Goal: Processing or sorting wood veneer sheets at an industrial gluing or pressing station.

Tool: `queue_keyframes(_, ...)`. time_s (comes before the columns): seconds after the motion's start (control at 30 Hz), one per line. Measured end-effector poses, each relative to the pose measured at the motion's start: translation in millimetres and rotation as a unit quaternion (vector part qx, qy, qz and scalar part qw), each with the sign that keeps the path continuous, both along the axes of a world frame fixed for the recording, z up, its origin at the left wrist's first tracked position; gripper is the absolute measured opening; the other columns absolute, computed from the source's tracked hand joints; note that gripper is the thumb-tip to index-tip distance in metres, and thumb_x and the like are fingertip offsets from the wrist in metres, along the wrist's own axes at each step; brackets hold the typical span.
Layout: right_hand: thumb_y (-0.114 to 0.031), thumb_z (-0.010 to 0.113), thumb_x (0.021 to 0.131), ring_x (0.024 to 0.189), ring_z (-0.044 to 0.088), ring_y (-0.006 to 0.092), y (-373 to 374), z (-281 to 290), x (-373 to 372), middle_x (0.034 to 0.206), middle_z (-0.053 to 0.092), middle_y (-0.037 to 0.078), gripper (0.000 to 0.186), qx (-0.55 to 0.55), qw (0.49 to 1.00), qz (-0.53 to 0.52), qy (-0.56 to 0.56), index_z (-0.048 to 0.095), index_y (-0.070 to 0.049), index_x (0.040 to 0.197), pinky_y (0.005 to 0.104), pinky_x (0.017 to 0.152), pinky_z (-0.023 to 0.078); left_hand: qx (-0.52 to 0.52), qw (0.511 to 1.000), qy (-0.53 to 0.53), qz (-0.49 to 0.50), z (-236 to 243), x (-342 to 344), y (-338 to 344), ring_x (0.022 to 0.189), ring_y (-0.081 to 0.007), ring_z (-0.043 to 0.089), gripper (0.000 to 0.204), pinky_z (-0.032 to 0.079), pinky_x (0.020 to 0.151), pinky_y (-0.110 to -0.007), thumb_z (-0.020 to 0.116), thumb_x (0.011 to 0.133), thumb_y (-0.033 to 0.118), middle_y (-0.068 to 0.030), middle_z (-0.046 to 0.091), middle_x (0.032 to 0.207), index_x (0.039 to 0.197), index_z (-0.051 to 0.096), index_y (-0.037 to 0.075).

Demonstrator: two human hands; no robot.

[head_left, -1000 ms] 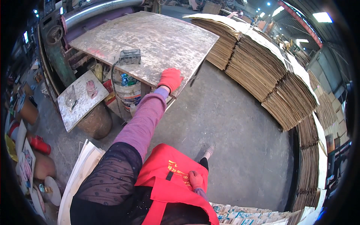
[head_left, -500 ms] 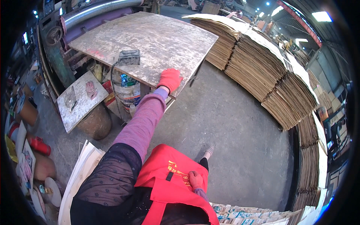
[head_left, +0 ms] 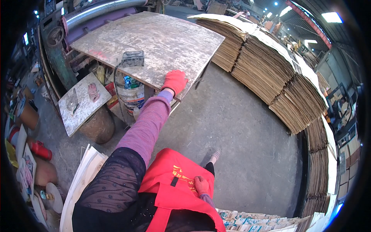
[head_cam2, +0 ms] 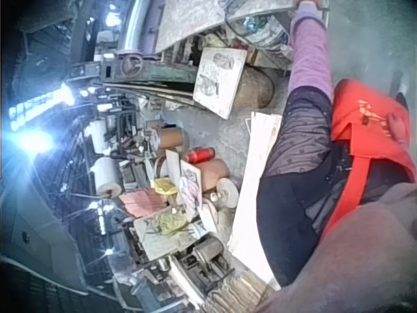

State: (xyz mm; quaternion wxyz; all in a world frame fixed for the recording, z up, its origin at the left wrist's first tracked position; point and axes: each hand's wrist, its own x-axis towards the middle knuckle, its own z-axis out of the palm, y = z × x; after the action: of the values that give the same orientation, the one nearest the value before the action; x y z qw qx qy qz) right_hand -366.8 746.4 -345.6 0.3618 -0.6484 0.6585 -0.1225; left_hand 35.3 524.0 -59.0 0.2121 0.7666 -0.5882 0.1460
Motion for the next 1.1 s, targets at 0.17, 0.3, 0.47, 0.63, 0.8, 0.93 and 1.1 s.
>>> queue_keyframes(0.17,-0.042,0.054,0.081,0.089,0.063,0.0347,-0.8,-8.0,-2.5,0.089,0.066,0.02,0.038,-0.014,1.0,0.007,0.005,0.067,-0.01,0.097,0.0406,0.078,0.048,-0.013,1.0,0.0,-0.002,0.5,-0.4,1.3,0.097,-0.0299,0.057,0.033,0.043,0.084,-0.042,0.057,0.082,0.038,-0.0134,0.062,0.099,0.093,0.063,0.007)
queue_keyframes(0.3,-0.042,0.054,0.081,0.09,0.063,0.0347,0.8,0.0,-1.4,0.09,0.065,0.02,0.038,-0.005,1.0,0.001,0.001,0.067,-0.01,0.098,0.0406,0.079,0.048,-0.027,1.0,0.0,-0.004,2.3,-2.3,2.2,0.093,-0.0306,0.058,0.031,0.044,0.081,-0.042,0.057,0.081,0.036,-0.0134,0.062,0.094,0.088,0.063,0.007)
queue_keyframes(0.47,-0.042,0.054,0.081,0.091,0.062,0.0342,2.0,17.1,4.1,0.093,0.065,0.019,0.039,0.008,1.0,0.007,0.005,0.067,-0.01,0.098,0.0401,0.08,0.048,0.013,1.0,0.021,-0.009,8.8,-3.4,5.5,0.099,-0.03,0.057,0.036,0.043,0.085,-0.041,0.058,0.082,0.039,-0.0144,0.063,0.1,0.096,0.064,0.006)
queue_keyframes(0.63,-0.041,0.049,0.082,0.092,0.061,0.036,1.5,7.7,2.3,0.093,0.064,0.02,0.039,0.003,1.0,0.011,0.0,0.066,-0.011,0.101,0.0428,0.081,0.047,-0.017,1.0,0.013,-0.011,6.6,-3.7,5.0,0.098,-0.0303,0.058,0.036,0.044,0.084,-0.041,0.057,0.083,0.038,-0.0147,0.063,0.099,0.095,0.064,0.005)
queue_keyframes(0.8,-0.041,0.049,0.082,0.092,0.061,0.0357,1.7,14.0,4.0,0.094,0.064,0.02,0.039,0.011,1.0,0.013,0.001,0.066,-0.011,0.102,0.0425,0.082,0.047,-0.102,0.994,-0.027,0.0,-1.5,-0.3,1.0,0.091,-0.0299,0.058,0.023,0.044,0.079,-0.043,0.056,0.083,0.03,-0.0128,0.062,0.089,0.09,0.061,0.009)
queue_keyframes(0.93,-0.041,0.05,0.082,0.091,0.062,0.0351,1.8,15.0,3.9,0.093,0.065,0.02,0.038,0.01,1.0,0.009,0.004,0.066,-0.012,0.101,0.0423,0.081,0.047,-0.134,0.991,-0.025,-0.007,-2.6,-1.1,0.4,0.084,-0.0291,0.059,0.015,0.046,0.072,-0.043,0.052,0.083,0.023,-0.0111,0.061,0.083,0.089,0.058,0.011)
queue_keyframes(1.1,-0.041,0.05,0.082,0.09,0.062,0.0346,2.5,17.6,5.2,0.091,0.065,0.019,0.038,0.003,1.0,0.012,0.0,0.066,-0.012,0.1,0.0421,0.08,0.048,-0.105,0.993,-0.042,0.014,-9.0,2.3,-1.1,0.075,-0.0292,0.062,0.014,0.048,0.062,-0.042,0.046,0.084,0.017,-0.0101,0.062,0.081,0.088,0.058,0.012)
